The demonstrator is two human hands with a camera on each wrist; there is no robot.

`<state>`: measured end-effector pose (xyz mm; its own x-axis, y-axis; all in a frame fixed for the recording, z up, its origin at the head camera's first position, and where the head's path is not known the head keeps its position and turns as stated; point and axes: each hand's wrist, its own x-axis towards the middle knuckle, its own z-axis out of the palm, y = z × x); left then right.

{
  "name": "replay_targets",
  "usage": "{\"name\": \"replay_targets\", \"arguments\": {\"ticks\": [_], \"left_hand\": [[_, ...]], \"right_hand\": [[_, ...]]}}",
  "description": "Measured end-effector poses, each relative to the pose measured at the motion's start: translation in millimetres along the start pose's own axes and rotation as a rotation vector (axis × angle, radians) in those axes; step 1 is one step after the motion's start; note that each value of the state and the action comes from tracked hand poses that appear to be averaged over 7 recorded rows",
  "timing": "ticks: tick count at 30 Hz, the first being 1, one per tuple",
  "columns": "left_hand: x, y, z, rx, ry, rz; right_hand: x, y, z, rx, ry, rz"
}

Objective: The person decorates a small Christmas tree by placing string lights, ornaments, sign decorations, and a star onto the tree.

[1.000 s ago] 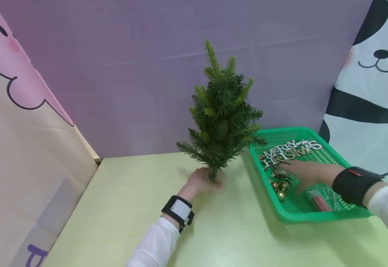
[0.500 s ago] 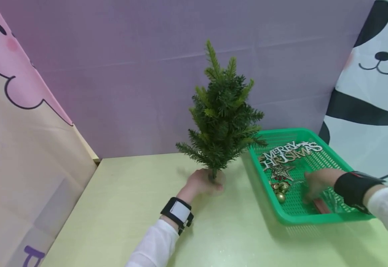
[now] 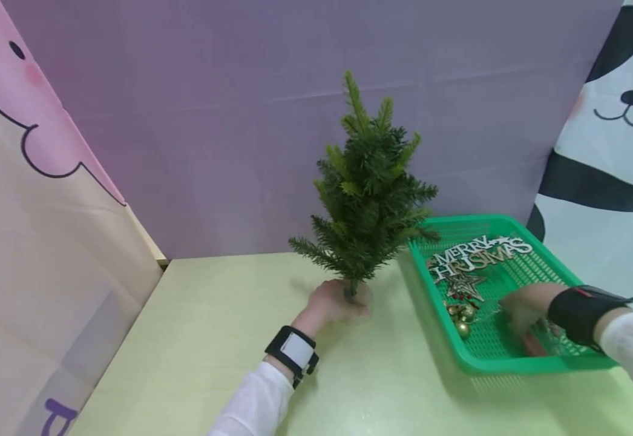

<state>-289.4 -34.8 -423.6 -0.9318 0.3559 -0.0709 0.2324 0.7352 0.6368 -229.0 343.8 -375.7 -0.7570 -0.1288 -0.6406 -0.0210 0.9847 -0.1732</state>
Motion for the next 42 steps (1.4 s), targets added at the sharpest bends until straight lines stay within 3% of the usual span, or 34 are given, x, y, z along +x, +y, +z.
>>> {"name": "replay_targets", "arguments": {"ticks": [9, 13, 17, 23, 33, 39, 42], "left_hand": [[-1.7, -0.7, 3.0, 0.049, 0.024, 0.017], [-1.7, -0.4, 2.9, 0.040, 0.030, 0.020], [-1.3, -0.8, 2.3, 0.045, 0.031, 0.014], [-0.7, -1.1, 1.2, 0.064, 0.019, 0.000], [-1.4, -0.7, 1.6, 0.070, 0.034, 0.018], [-3.0, 1.7, 0.6, 0.088, 0.040, 0.022], [-2.5, 1.7, 1.8, 0.106, 0.051, 0.039]], "right_hand": [[-10.2, -2.9, 0.8, 0.075, -0.073, -0.063], [-14.3, -4.7, -4.2, 0.059, -0.096, -0.090], [-18.3, -5.5, -12.7, 0.024, -0.091, -0.110], [-30.3, -12.2, -31.1, 0.055, -0.046, -0.137], [-67.0, -41.6, -86.5, -0.024, 0.168, -0.240], [-88.1, -62.9, -101.5, -0.112, 0.445, -0.352], [-95.8, -74.4, -104.9, -0.134, 0.565, -0.366]]}}
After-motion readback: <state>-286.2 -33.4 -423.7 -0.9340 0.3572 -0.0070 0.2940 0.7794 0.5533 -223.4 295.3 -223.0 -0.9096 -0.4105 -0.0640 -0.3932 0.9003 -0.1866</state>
